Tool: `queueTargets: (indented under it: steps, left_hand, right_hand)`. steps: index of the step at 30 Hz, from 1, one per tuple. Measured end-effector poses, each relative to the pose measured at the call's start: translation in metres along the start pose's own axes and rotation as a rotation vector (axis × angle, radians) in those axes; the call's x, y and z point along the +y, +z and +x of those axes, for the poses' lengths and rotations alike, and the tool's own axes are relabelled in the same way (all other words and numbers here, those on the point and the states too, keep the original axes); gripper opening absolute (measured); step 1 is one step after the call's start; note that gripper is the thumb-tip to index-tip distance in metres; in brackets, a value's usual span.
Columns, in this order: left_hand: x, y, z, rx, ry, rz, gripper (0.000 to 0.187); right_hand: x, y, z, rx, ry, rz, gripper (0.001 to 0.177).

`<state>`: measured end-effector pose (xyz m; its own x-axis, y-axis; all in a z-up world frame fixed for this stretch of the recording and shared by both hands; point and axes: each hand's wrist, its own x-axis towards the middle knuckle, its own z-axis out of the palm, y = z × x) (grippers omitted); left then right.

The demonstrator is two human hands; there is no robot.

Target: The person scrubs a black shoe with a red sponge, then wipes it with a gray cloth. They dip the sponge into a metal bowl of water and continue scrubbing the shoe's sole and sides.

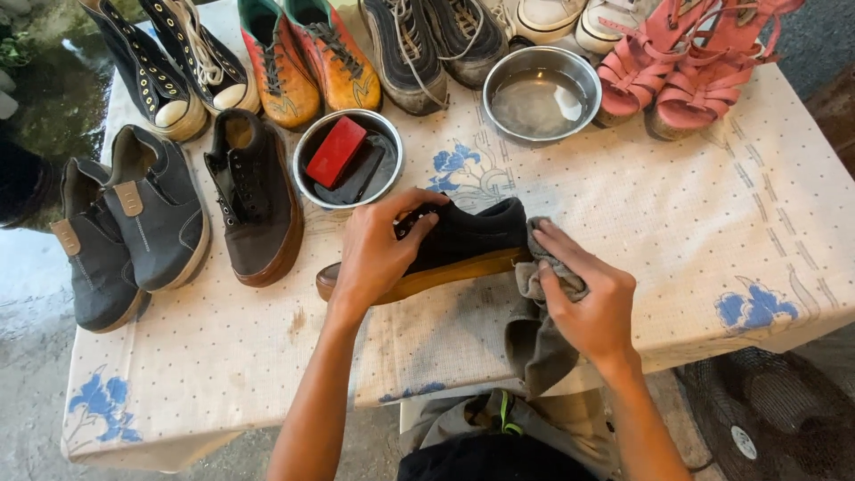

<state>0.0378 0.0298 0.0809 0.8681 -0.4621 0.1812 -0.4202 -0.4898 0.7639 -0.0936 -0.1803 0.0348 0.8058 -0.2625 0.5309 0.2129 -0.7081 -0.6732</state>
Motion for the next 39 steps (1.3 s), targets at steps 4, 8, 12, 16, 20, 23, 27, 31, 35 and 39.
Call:
queueTargets:
  steps: [4,8,12,16,20,23,27,31,35,39]
  left_hand:
    - [-0.005,0.001,0.002,0.006,0.025,-0.06,0.027]
    - [-0.008,0.0,0.009,-0.017,0.063,-0.185,0.025]
    - [-0.013,0.001,0.014,-0.006,0.099,-0.228,0.026]
    - [-0.013,0.001,0.012,-0.004,0.095,-0.244,0.025]
    - [-0.012,0.0,0.012,-0.006,0.102,-0.241,0.025]
    - [-0.013,-0.002,0.01,-0.022,0.094,-0.242,0.024]
    - [-0.014,-0.002,0.013,-0.035,0.09,-0.247,0.023]
    - [-0.015,-0.003,0.017,-0.033,0.103,-0.243,0.023]
    - [-0.018,-0.004,0.017,-0.026,0.107,-0.222,0.024]
    - [-0.02,-0.002,0.017,-0.026,0.092,-0.225,0.024]
  right_hand:
    - [0.009,0.014,-0.003,0.064,-0.126,-0.128,0.032]
    - [0.011,0.023,-0.003,0.071,-0.251,-0.333,0.034]
    - [0.012,0.019,-0.004,0.044,-0.3,-0.486,0.036]
    - [0.047,0.017,-0.007,-0.043,-0.224,-0.444,0.035]
    - [0.048,0.008,0.006,-0.001,-0.257,-0.358,0.033]
    - [0.037,0.014,0.017,0.04,-0.403,-0.387,0.037]
    - [0.024,0.021,0.033,-0.094,-0.494,-0.45,0.035]
    - [0.033,0.02,0.038,-0.105,-0.491,-0.444,0.036]
    - [0.034,0.018,0.036,-0.157,-0.415,-0.53,0.034]
    - [0.049,0.016,0.03,-0.195,-0.319,-0.595,0.03]
